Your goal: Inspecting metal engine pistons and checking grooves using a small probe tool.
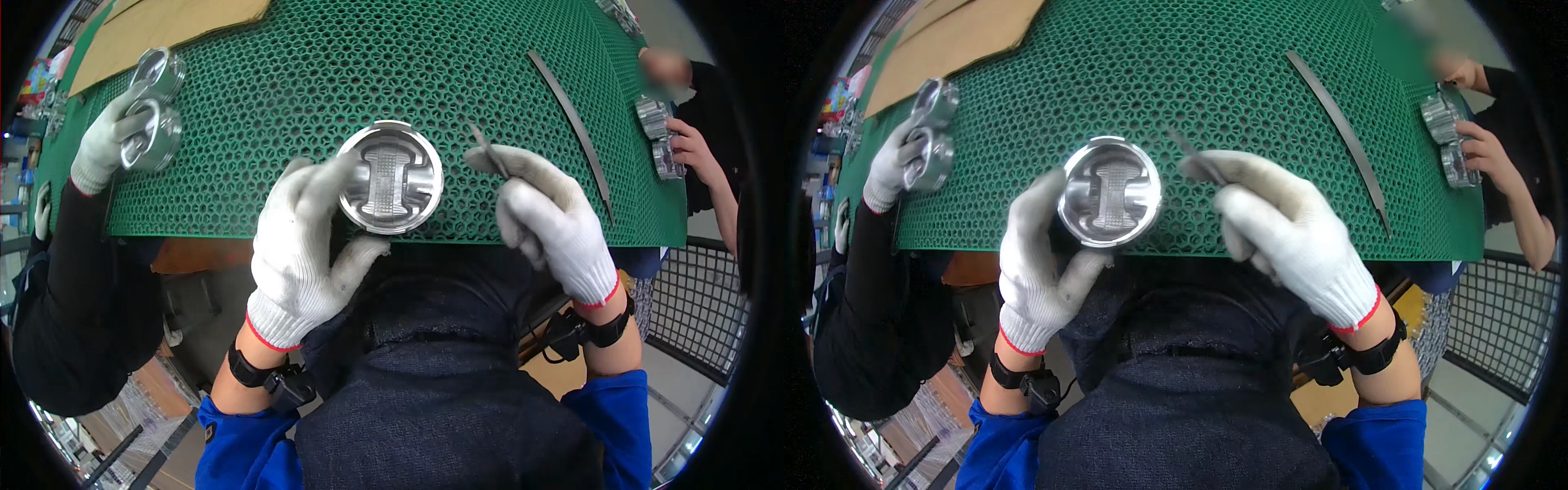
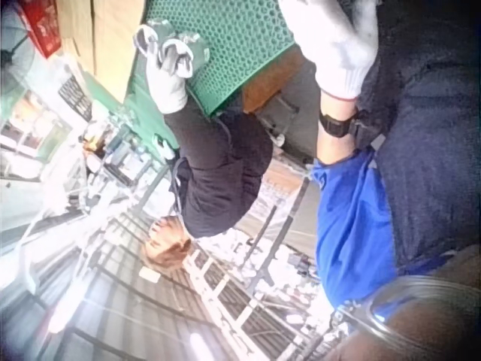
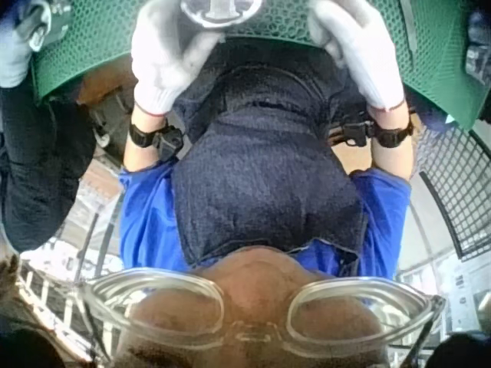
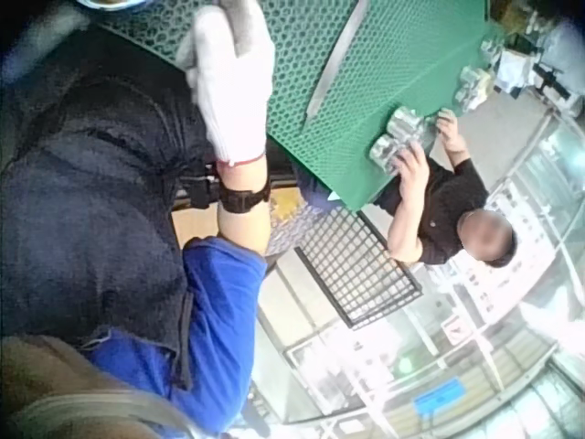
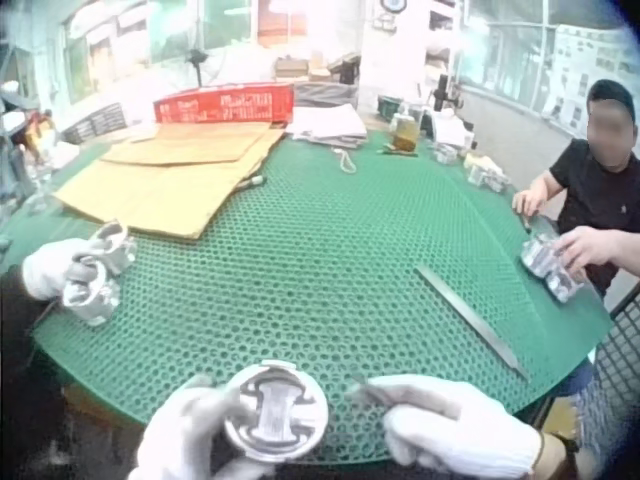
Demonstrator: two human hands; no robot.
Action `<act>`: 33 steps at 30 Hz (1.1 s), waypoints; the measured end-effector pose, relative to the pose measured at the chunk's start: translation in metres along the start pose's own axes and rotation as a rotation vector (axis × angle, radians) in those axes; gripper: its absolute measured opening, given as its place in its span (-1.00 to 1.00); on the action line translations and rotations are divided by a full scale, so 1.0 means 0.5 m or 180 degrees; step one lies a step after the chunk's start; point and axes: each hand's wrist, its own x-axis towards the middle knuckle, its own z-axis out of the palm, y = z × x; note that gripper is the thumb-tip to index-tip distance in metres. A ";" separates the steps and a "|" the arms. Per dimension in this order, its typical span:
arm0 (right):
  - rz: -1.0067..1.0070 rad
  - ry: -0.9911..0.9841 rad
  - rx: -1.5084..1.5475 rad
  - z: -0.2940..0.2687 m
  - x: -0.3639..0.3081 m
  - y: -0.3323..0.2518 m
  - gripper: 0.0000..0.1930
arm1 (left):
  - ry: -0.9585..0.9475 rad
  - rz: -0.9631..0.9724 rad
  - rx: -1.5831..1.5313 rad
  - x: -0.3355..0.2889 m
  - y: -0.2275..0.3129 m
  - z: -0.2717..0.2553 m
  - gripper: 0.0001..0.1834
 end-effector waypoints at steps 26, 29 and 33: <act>-0.1895 0.1160 -0.2558 -0.001 0.073 0.101 -0.63 | 0.0764 -0.1098 0.1654 -0.014 -0.302 -0.216 -0.49; -0.2115 0.1577 -0.2556 -0.012 0.113 0.072 -0.57 | 0.1049 -0.0859 0.1778 -0.026 -0.285 -0.224 -0.39; -0.2147 0.2048 -0.3137 -0.020 0.147 0.047 -0.50 | 0.0317 -0.0050 0.0848 -0.006 -0.124 -0.116 -0.45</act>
